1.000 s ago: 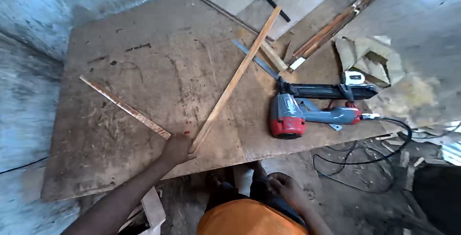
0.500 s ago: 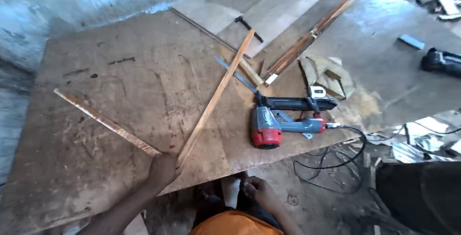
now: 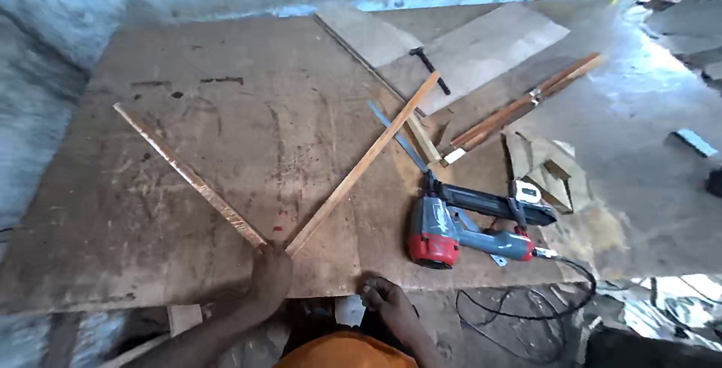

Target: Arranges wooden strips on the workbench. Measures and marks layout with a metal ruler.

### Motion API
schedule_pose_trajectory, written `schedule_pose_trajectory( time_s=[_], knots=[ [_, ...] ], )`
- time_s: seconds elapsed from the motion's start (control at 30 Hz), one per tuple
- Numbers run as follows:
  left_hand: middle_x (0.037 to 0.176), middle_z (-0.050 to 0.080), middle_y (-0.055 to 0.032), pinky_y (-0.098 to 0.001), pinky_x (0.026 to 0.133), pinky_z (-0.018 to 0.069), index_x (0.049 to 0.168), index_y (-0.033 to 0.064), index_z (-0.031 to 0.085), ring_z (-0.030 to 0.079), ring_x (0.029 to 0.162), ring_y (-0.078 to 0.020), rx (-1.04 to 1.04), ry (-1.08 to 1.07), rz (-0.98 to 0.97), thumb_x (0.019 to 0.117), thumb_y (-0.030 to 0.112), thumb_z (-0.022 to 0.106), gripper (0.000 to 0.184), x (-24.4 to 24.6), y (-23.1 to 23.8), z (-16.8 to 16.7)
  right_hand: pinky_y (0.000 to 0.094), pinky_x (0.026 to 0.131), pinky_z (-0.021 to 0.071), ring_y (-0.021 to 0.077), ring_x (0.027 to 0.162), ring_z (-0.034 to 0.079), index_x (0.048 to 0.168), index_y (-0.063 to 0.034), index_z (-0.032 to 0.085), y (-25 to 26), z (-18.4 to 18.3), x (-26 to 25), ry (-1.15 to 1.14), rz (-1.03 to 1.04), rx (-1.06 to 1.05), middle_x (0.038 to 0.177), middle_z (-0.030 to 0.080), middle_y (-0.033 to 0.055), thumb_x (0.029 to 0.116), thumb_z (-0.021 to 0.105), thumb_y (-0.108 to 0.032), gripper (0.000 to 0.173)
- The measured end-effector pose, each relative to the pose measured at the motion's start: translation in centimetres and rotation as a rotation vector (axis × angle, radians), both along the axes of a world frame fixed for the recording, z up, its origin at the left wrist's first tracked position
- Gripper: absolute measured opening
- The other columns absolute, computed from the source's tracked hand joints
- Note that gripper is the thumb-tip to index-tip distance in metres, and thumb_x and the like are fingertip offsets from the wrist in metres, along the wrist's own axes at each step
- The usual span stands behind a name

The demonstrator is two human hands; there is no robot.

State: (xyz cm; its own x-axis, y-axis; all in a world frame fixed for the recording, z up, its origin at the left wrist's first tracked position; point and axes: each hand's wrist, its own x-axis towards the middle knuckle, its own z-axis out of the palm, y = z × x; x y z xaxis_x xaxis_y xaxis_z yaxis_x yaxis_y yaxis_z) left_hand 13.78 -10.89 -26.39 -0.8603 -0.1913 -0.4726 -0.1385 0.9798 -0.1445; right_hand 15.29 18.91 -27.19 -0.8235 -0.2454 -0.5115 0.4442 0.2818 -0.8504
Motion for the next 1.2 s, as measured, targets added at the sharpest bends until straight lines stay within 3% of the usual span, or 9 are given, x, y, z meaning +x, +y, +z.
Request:
schedule_pose_trajectory(
  time_s=[0.17,0.3,0.37,0.47,0.63,0.83,0.97,1.13,1.2],
  knots=[
    [0.132,0.059,-0.0296,-0.0628,0.107,0.0436,0.121,-0.0073,0.064,0.052,0.127,-0.0497,0.008,0.011,0.118,0.0987,0.016,0.055,0.034,0.0,1.3,-0.1,0.0366,0.068,0.0614,0.0159,0.071,0.07,0.108,-0.0057,0.072,-2.3,2.2,-5.0,0.142,0.17,0.005,0.083,0.072,0.0038,0.0998,0.06,-0.017,0.019],
    [0.131,0.065,-0.0148,-0.0585,0.106,0.0463,0.122,0.0094,0.069,0.058,0.126,-0.0364,0.085,0.272,0.033,0.0913,0.037,0.074,0.042,1.7,-0.7,1.3,0.0402,0.068,0.0613,0.0153,0.072,0.069,0.113,-0.0098,0.072,-5.0,4.2,-9.6,0.387,0.399,0.148,0.088,0.072,0.0035,0.099,0.064,-0.02,0.019],
    [0.128,0.066,-0.0067,-0.0513,0.101,0.0515,0.123,0.016,0.069,0.062,0.121,-0.0272,0.148,0.375,0.025,0.0949,0.047,0.067,0.042,2.8,-2.2,2.1,0.0448,0.077,0.0621,0.0183,0.084,0.071,0.118,-0.0094,0.072,-6.9,6.4,-11.6,0.493,0.509,0.201,0.101,0.073,0.0065,0.0992,0.066,-0.021,0.023],
    [0.141,0.059,-0.0072,-0.047,0.108,0.0504,0.14,0.0154,0.06,0.058,0.129,-0.0244,0.244,0.507,0.145,0.0983,0.047,0.064,0.052,4.3,-2.7,2.2,0.0477,0.1,0.0565,0.0223,0.115,0.067,0.124,-0.0111,0.07,-9.7,6.6,-14.2,0.641,0.644,0.201,0.125,0.07,0.0083,0.099,0.064,-0.027,0.03],
    [0.136,0.064,-0.0079,-0.0418,0.118,0.0418,0.127,0.0094,0.069,0.054,0.136,-0.0224,0.411,0.698,0.093,0.1033,0.034,0.059,0.036,4.5,-2.6,0.7,0.0513,0.111,0.0474,0.0314,0.135,0.055,0.124,-0.008,0.071,-14.8,4.5,-16.4,0.721,0.829,0.218,0.142,0.06,0.0152,0.0986,0.064,-0.027,0.032],
    [0.13,0.068,-0.0036,-0.0386,0.113,0.0479,0.122,0.0126,0.072,0.06,0.129,-0.0183,0.333,0.869,0.069,0.0992,0.03,0.067,0.03,5.2,-2.1,-1.8,0.0537,0.102,0.0514,0.0247,0.11,0.067,0.105,-0.0171,0.078,-17.7,1.4,-14.8,0.866,0.755,0.329,0.11,0.074,0.0042,0.0987,0.061,-0.033,0.024],
    [0.124,0.071,-0.0027,-0.0383,0.107,0.0514,0.114,0.0125,0.075,0.064,0.122,-0.0185,0.406,0.866,0.16,0.0997,0.022,0.064,0.02,4.9,-1.9,-1.0,0.0561,0.101,0.0498,0.0286,0.113,0.066,0.102,-0.0146,0.079,-17.5,2.3,-14.0,0.947,0.849,0.402,0.111,0.074,0.0064,0.1006,0.062,-0.028,0.022],
    [0.108,0.072,0.0038,-0.0376,0.093,0.0577,0.1,0.0206,0.076,0.067,0.107,-0.0128,0.44,0.774,0.328,0.0974,0.03,0.069,0.012,3.3,-2.5,0.2,0.053,0.103,0.048,0.0238,0.113,0.066,0.099,-0.0195,0.079,-17.4,1.2,-14.5,0.905,0.87,0.438,0.11,0.074,0.0014,0.1005,0.059,-0.035,0.026],
    [0.113,0.071,0.0019,-0.0419,0.092,0.0587,0.097,0.0197,0.076,0.067,0.108,-0.0156,0.463,0.69,0.397,0.0937,0.024,0.074,0.006,2.7,-2.7,1.4,0.0529,0.101,0.0499,0.0236,0.109,0.067,0.095,-0.018,0.078,-17.5,0.9,-14.5,0.937,0.859,0.421,0.107,0.074,0.0018,0.1003,0.058,-0.036,0.027]
  ],
)
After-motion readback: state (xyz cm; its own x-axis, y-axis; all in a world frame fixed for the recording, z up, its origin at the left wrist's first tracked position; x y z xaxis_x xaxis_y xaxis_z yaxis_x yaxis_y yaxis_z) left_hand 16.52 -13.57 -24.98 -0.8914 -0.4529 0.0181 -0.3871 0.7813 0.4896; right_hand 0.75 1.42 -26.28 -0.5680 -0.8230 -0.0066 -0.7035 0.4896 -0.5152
